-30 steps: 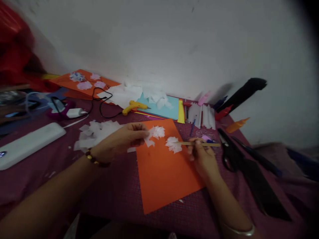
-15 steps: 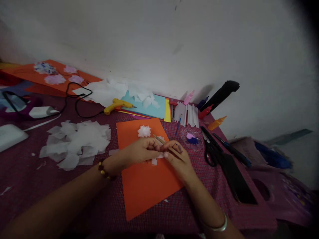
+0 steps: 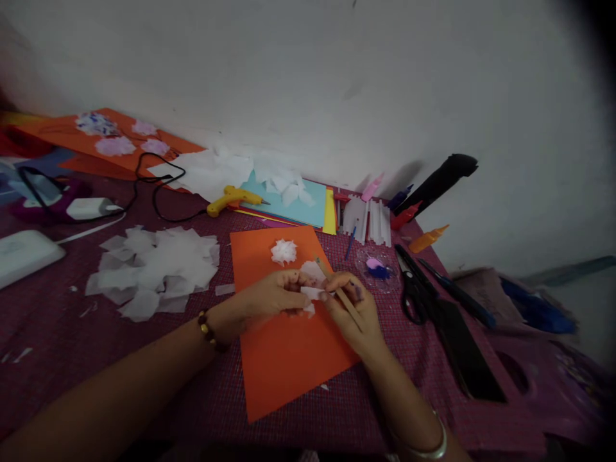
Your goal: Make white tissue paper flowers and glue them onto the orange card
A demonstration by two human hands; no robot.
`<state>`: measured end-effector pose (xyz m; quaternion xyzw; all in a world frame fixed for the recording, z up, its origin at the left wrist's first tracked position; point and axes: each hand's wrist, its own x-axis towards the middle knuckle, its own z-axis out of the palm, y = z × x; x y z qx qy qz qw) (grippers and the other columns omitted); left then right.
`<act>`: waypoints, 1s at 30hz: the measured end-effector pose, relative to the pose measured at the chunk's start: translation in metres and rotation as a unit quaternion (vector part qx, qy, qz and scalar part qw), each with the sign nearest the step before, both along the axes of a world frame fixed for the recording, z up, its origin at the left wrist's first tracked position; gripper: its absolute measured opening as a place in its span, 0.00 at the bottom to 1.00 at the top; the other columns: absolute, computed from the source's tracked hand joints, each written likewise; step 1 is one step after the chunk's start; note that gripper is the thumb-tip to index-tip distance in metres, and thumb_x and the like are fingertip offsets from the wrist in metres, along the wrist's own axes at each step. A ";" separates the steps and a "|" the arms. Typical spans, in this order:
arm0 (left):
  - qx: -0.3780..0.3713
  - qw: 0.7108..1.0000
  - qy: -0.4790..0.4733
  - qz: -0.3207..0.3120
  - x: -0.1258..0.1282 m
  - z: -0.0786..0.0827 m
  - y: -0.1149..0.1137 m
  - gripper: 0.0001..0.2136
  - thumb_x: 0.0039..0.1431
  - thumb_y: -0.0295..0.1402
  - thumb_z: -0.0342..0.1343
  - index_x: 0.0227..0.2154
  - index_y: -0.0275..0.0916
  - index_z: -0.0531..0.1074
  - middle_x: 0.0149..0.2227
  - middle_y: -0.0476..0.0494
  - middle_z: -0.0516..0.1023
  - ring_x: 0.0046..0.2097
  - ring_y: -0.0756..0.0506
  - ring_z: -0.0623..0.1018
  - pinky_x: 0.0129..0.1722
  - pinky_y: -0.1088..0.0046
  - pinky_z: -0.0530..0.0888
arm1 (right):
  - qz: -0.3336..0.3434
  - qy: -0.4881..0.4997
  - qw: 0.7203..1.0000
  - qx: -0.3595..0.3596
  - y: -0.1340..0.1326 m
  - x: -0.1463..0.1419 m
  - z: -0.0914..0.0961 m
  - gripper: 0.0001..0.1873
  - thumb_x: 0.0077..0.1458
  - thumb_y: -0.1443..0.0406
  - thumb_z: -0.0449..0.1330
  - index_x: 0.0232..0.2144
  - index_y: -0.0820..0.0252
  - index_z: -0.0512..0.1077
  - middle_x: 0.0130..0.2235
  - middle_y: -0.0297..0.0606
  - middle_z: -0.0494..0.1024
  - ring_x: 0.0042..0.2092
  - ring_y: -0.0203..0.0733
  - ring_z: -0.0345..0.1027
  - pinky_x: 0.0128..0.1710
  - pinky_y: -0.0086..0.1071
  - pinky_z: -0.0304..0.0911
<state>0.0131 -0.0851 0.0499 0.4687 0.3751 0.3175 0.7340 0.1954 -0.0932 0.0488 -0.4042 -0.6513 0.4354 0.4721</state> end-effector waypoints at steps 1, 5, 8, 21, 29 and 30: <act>0.001 1.000 -0.008 0.005 0.000 -0.001 0.001 0.11 0.45 0.32 0.63 0.34 0.37 0.72 0.25 0.53 0.71 0.24 0.56 0.66 0.25 0.79 0.61 | 0.001 -0.003 1.000 0.009 -0.001 0.000 0.000 0.04 0.50 0.68 0.60 0.29 0.54 0.67 0.31 0.33 0.70 0.35 0.39 0.66 0.37 0.31 0.61; 0.003 0.999 -0.013 0.029 -0.003 -0.001 0.005 0.07 0.43 0.32 0.62 0.28 0.38 0.75 0.25 0.52 0.73 0.24 0.55 0.66 0.27 0.78 0.63 | 0.022 -0.014 0.999 0.040 -0.002 0.002 0.002 0.05 0.51 0.69 0.58 0.29 0.54 0.67 0.31 0.34 0.70 0.36 0.40 0.66 0.37 0.32 0.61; 0.003 0.999 -0.011 0.031 -0.005 0.002 0.006 0.04 0.41 0.31 0.61 0.24 0.38 0.74 0.23 0.52 0.73 0.25 0.54 0.67 0.27 0.77 0.64 | 0.045 -0.026 0.997 0.064 -0.003 0.002 0.002 0.06 0.50 0.71 0.56 0.30 0.54 0.67 0.31 0.33 0.69 0.35 0.39 0.65 0.36 0.32 0.60; 0.205 0.975 0.087 0.024 -0.008 0.009 0.002 0.06 0.48 0.32 0.56 0.26 0.38 0.65 0.28 0.51 0.69 0.30 0.52 0.68 0.31 0.76 0.65 | 0.067 0.001 0.997 -0.037 0.000 -0.001 0.001 0.04 0.54 0.67 0.57 0.34 0.54 0.66 0.37 0.35 0.72 0.42 0.41 0.68 0.44 0.36 0.62; 0.208 0.973 0.083 0.059 0.002 0.001 0.000 0.06 0.46 0.31 0.57 0.28 0.38 0.65 0.29 0.50 0.69 0.31 0.51 0.68 0.32 0.74 0.65 | 0.066 -0.010 0.997 -0.031 -0.001 -0.008 -0.005 0.05 0.52 0.67 0.58 0.30 0.54 0.64 0.30 0.31 0.67 0.34 0.37 0.64 0.35 0.31 0.61; 0.196 0.974 0.099 0.057 0.002 0.000 0.001 0.06 0.46 0.32 0.57 0.27 0.38 0.66 0.28 0.50 0.69 0.30 0.51 0.68 0.30 0.75 0.65 | 0.069 -0.013 0.997 -0.021 -0.001 -0.008 -0.005 0.04 0.53 0.67 0.58 0.30 0.54 0.65 0.30 0.31 0.67 0.34 0.38 0.64 0.35 0.31 0.61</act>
